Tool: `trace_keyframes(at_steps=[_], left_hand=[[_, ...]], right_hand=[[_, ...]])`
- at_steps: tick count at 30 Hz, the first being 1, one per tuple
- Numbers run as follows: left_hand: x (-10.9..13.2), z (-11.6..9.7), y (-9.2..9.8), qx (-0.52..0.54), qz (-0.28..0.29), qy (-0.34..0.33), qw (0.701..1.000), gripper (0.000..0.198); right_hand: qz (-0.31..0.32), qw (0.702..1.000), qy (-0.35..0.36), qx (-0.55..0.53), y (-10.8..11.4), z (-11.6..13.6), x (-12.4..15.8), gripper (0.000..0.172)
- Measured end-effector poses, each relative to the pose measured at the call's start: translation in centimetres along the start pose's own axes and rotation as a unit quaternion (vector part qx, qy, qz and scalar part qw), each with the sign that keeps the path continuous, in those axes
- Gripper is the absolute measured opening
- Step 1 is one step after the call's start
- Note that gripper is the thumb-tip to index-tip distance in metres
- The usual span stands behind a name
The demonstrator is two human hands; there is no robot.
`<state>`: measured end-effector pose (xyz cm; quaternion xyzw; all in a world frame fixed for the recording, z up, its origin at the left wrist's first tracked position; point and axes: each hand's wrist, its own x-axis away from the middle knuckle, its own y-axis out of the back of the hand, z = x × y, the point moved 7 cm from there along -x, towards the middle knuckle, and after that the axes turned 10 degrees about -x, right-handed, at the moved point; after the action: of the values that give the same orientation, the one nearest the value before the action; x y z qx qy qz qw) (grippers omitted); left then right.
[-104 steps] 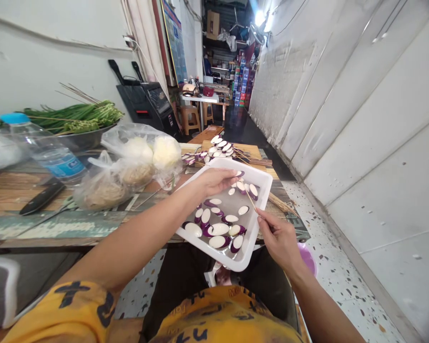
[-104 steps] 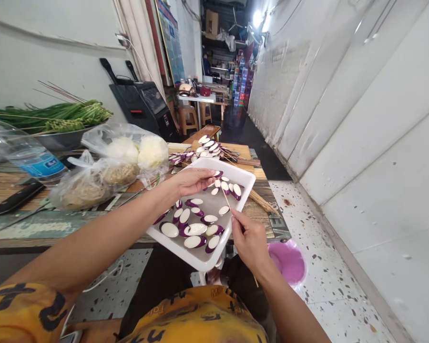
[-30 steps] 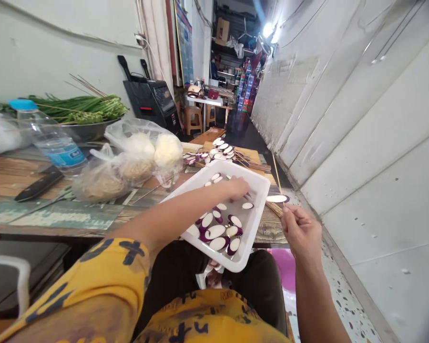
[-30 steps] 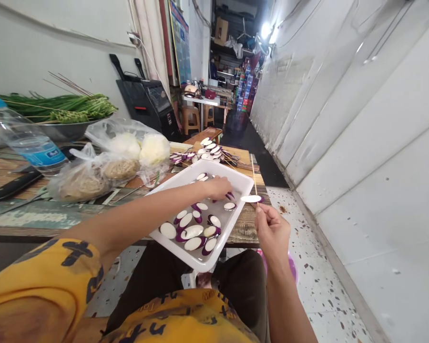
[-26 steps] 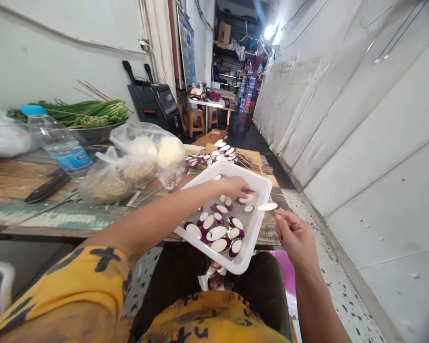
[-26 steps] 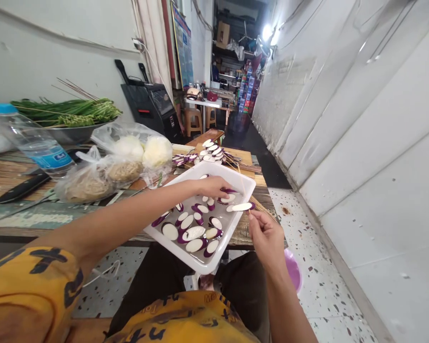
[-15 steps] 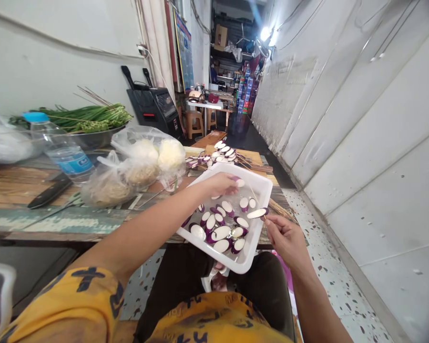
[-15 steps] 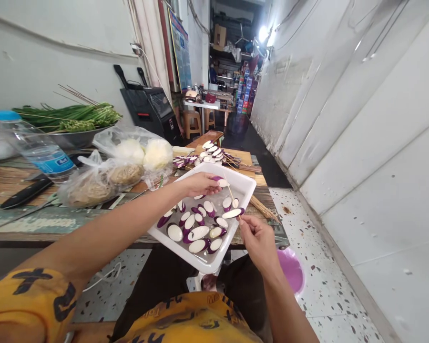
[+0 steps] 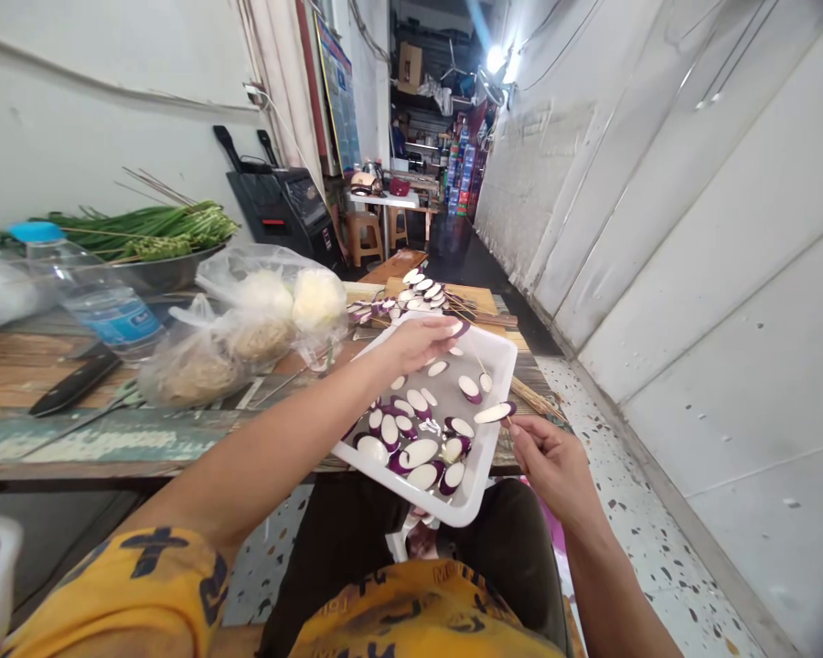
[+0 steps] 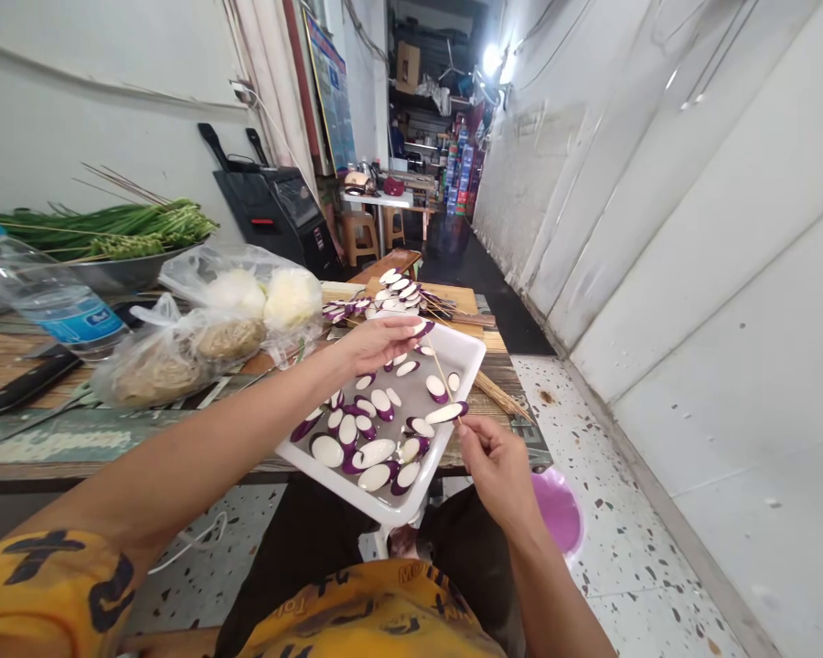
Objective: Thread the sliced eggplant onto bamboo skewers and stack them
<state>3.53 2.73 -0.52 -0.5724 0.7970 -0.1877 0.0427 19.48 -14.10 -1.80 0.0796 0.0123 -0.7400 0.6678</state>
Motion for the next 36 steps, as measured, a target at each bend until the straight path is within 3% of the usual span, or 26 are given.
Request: trace_keyframes(at_steps=[4,9,20,36], left_hand=[[0.0,-0.1,0.5,-0.048,-0.029,-0.011,0.998,0.036],[-0.2,0.2,0.5,-0.022,-0.017,0.005,1.0,0.012],[0.1,0.3,0.4,-0.017,-0.038,0.031,0.999,0.008],[0.0,0.0,0.1,0.006,-0.026,-0.016,1.0,0.008]], right_hand=[[0.003,1.0,0.002,0.012,0.2,-0.1,0.0,0.024],[0.006,1.0,0.005,0.023,0.1,-0.4,-0.1,0.025],[0.007,0.997,0.019,0.072,0.2,-0.1,-0.1,0.024],[0.002,0.993,0.033,0.11,0.1,0.7,-0.2,0.024]])
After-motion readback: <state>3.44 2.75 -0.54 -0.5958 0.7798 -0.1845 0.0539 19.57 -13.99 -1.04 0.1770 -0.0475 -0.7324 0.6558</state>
